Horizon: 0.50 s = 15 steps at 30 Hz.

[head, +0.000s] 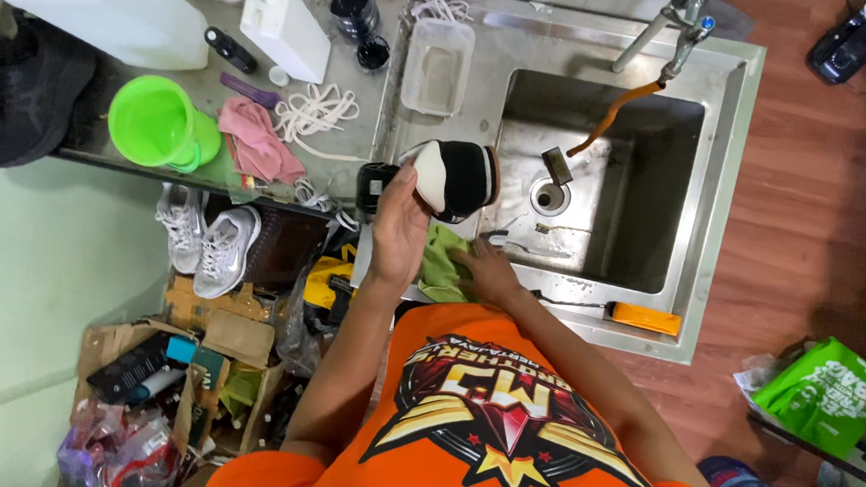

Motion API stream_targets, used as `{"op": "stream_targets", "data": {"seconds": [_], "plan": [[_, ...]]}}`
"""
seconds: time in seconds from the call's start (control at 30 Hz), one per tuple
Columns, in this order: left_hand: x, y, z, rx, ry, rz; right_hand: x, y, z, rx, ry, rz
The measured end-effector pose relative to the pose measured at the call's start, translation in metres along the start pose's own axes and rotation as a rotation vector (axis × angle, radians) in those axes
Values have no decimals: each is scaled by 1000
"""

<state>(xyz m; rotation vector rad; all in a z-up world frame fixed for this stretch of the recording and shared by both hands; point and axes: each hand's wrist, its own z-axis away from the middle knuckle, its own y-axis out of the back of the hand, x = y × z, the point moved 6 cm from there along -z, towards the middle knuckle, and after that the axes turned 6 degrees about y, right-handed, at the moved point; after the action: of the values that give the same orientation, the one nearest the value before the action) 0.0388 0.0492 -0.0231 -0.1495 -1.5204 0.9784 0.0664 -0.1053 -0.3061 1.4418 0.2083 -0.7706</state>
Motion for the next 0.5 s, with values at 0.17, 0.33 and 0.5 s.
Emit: {"op": "stream_targets", "data": {"seconds": [0.17,0.33,0.5], "plan": [[15,14,2,-98,-21,5,-3,18,11,14,-65,-75],[27,13,2,-99,-84,-27,-28,130,96,497,-79,-718],[11,-2,-5,-130,-65,-235,-69,236,137,858,-117,-712]]}}
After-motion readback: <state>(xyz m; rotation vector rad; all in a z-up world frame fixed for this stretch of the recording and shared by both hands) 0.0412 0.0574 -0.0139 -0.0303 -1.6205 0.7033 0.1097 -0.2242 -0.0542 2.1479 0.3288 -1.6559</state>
